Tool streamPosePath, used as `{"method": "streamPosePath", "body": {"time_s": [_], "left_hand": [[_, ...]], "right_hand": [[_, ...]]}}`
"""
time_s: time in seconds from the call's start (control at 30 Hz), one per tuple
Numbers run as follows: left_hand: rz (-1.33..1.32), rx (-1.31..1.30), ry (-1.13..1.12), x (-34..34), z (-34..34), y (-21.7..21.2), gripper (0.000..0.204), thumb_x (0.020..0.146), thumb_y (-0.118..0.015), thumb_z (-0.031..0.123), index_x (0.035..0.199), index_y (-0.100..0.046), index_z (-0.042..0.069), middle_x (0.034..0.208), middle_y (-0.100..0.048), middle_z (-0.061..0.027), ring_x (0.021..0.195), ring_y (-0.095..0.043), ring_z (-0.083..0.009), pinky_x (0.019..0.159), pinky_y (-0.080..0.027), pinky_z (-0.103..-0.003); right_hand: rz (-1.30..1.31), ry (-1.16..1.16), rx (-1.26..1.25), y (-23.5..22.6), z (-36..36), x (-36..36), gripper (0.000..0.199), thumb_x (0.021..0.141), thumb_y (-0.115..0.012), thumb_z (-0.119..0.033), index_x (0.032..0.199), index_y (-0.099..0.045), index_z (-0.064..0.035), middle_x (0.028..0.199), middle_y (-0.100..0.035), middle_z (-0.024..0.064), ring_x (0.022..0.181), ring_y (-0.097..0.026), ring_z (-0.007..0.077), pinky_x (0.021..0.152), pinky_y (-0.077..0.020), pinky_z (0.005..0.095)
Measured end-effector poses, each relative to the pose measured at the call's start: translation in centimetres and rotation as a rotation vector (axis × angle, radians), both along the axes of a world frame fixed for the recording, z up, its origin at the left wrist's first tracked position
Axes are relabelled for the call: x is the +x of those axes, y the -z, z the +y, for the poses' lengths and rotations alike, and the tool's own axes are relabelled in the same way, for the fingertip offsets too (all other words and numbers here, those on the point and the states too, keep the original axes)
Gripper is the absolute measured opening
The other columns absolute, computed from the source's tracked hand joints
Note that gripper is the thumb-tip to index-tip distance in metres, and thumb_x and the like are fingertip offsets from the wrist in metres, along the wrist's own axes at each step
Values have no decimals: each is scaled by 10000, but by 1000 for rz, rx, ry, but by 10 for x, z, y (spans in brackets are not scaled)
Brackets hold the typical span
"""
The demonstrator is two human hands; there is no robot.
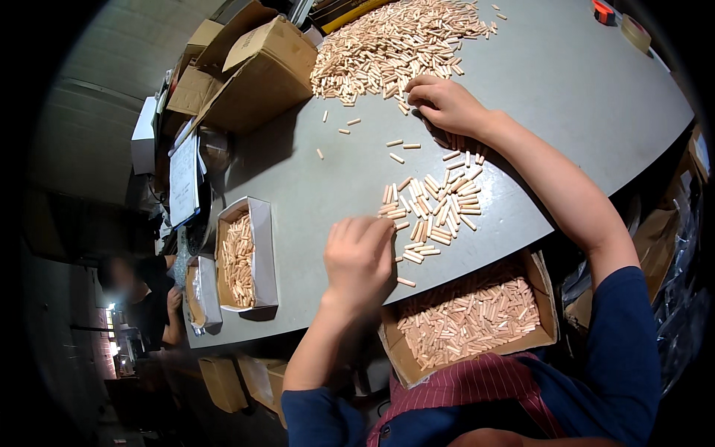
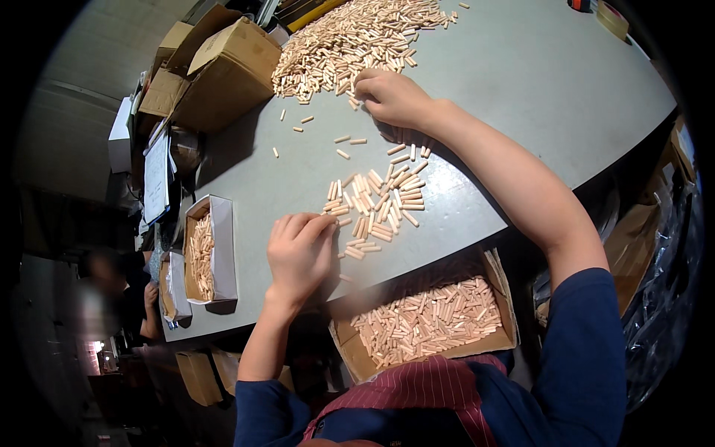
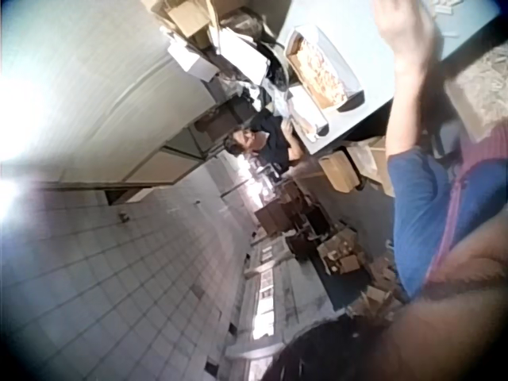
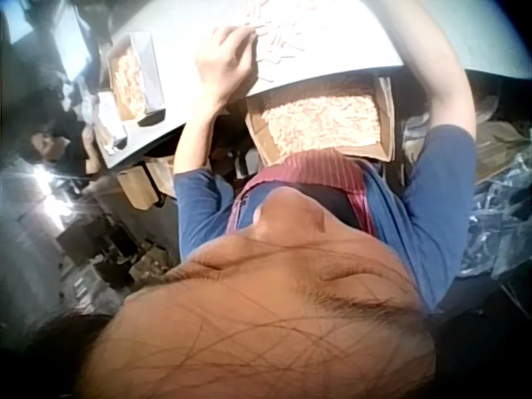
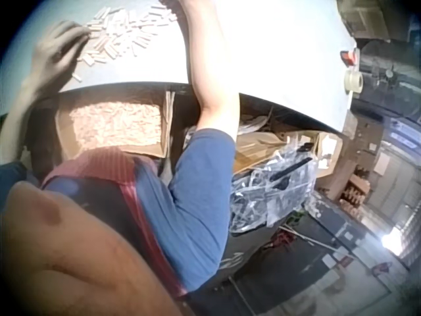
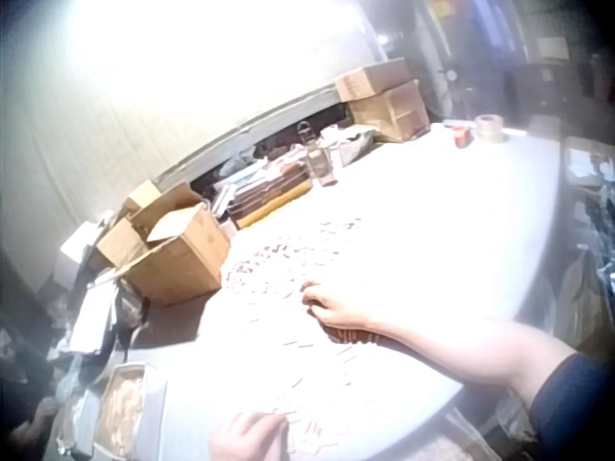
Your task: The person sorts small wooden pegs on a table, moving them from a large pile into a cardboard box. They use both hands to gather and transfer the pegs, occasionally picking up individual pieces to inspect them before placing them in the box.
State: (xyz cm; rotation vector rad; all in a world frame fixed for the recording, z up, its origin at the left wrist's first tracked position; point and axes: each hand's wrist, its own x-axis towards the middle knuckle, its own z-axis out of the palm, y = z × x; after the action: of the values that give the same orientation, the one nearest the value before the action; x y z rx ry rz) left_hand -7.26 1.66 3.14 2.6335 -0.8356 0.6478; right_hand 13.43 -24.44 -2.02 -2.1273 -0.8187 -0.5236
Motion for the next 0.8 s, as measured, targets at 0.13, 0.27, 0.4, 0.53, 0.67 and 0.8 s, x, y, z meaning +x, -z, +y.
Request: {"method": "streamPosePath", "body": {"time_s": [0.13, 0.27, 0.4, 0.53, 0.67, 0.8], "left_hand": [[95, -179, 0, 1, 4, 1, 99, 799, -749, 28, 891, -719, 47, 855, -682, -70, 808, -627, -254, 749, -490, -365], [175, -277, -19, -1, 3, -3, 35, 827, -703, 39, 842, -675, 25, 821, -654, -87, 781, -601, -245, 728, -486, -361], [232, -272, -12, 0, -1, -7, 52, 841, -676, 79, 833, -653, 33, 814, -634, -103, 790, -572, -293, 734, -470, -402], [238, -210, -29, 3, -17, -3, 65, 849, -699, 96, 847, -652, 52, 831, -632, -106, 801, -571, -320, 732, -466, -422], [242, -98, 18, 1, -23, -1, 110, 852, -755, 120, 870, -663, 64, 855, -640, -104, 828, -596, -311, 719, -489, -428], [238, -55, -43, -2, -19, -1, 87, 848, -745, 119, 862, -675, 69, 854, -650, -90, 825, -609, -295, 715, -505, -416]], "right_hand": [[-29, 6, -8, -1, 0, 0, 202, 870, -610, -12, 1063, -663, 14, 1182, -656, 128, 1067, -654, 318, 928, -538, 397], [-67, 35, 15, 2, 1, 1, 269, 873, -608, -4, 1140, -640, 8, 1190, -642, 130, 1054, -656, 310, 919, -543, 391], [-48, 44, 27, -2, 2, -4, 310, 884, -605, -11, 1193, -622, -3, 1208, -634, 131, 1058, -656, 307, 918, -544, 391], [-104, 54, 8, 1, 2, -1, 297, 888, -607, -23, 1184, -622, -3, 1206, -637, 133, 1060, -653, 316, 923, -542, 399], [-117, 22, -3, 3, 0, 3, 244, 879, -611, -26, 1119, -645, -2, 1200, -645, 129, 1062, -649, 326, 922, -539, 407], [-32, 0, -18, 1, 1, 1, 193, 868, -608, -15, 1053, -661, -1, 1183, -653, 120, 1064, -648, 324, 910, -537, 406]]}}
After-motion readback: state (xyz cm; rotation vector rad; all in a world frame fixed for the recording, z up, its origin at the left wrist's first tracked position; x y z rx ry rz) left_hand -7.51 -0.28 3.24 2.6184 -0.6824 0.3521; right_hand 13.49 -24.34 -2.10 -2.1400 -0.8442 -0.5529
